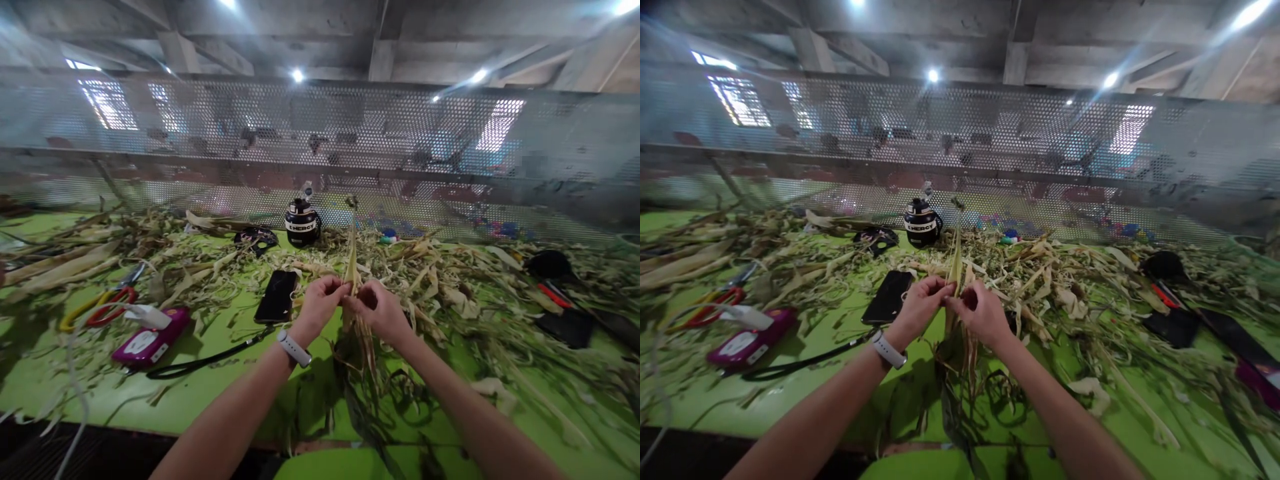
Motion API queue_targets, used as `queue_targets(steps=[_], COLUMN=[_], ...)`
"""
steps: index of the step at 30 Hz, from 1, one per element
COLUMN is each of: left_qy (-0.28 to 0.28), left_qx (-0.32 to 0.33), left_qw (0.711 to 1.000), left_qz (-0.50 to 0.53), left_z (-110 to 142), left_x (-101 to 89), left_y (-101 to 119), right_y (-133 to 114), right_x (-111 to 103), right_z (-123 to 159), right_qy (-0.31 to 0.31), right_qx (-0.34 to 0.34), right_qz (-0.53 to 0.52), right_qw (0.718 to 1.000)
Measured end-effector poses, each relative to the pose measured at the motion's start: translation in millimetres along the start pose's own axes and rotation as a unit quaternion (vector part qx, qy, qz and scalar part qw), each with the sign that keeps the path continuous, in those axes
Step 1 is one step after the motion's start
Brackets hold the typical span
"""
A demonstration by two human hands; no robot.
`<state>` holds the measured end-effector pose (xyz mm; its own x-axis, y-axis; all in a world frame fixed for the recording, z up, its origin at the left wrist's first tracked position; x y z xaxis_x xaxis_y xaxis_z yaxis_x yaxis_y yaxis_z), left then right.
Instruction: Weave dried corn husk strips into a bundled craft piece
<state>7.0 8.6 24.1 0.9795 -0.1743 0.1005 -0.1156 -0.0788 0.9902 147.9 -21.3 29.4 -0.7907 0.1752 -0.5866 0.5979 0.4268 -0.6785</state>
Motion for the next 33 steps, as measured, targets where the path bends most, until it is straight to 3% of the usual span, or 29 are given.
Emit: queue_targets(steps=[4, 9, 14, 16, 19, 22, 26, 29, 32, 33], left_qy=[-0.029, -0.059, -0.06, -0.025, 0.092, 0.233, 0.309, 0.293, 0.232, 0.187], left_qx=[0.021, -0.015, -0.048, -0.05, -0.046, -0.068, -0.134, -0.129, -0.137, -0.139], left_qw=[0.998, 0.998, 0.996, 0.997, 0.989, 0.95, 0.91, 0.916, 0.938, 0.951], left_qz=[-0.047, -0.013, 0.034, 0.056, 0.104, 0.196, 0.244, 0.242, 0.221, 0.201], left_z=[2, 1, 3, 1, -10, -25, -40, -41, -32, -28], left_x=[3.3, 2.7, 7.1, 5.3, -10.7, -41.5, -79.2, -84.5, -62.3, -50.5], left_y=[-3, -10, -10, -8, -5, -3, -3, -3, -5, -6], right_y=[7, 18, 19, 22, 33, 47, 58, 56, 45, 40], right_x=[-7, -10, -16, -22, -34, -46, -54, -59, -57, -54], right_z=[-6, -11, -14, -16, -21, -24, -27, -27, -27, -26], right_qy=[0.026, -0.019, -0.035, -0.008, 0.061, 0.113, 0.111, 0.151, 0.124, 0.099], right_qx=[0.033, 0.034, 0.038, 0.054, 0.099, 0.137, 0.166, 0.195, 0.204, 0.202], right_qz=[-0.036, -0.083, -0.034, 0.009, 0.048, 0.027, -0.031, -0.033, -0.048, -0.065], right_qw=[0.998, 0.996, 0.998, 0.998, 0.992, 0.984, 0.979, 0.969, 0.97, 0.972])
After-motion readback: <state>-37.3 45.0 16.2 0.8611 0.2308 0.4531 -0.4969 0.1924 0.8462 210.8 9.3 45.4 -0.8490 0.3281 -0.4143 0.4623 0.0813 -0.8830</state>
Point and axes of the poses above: each hand's wrist, its own z-axis away from the middle knuckle, its own x-axis out of the palm, y = z × x, the point moved 1 cm from there along -z, towards the middle knuckle, and after that the axes turned 5 degrees about -x, right-handed, at the moved point
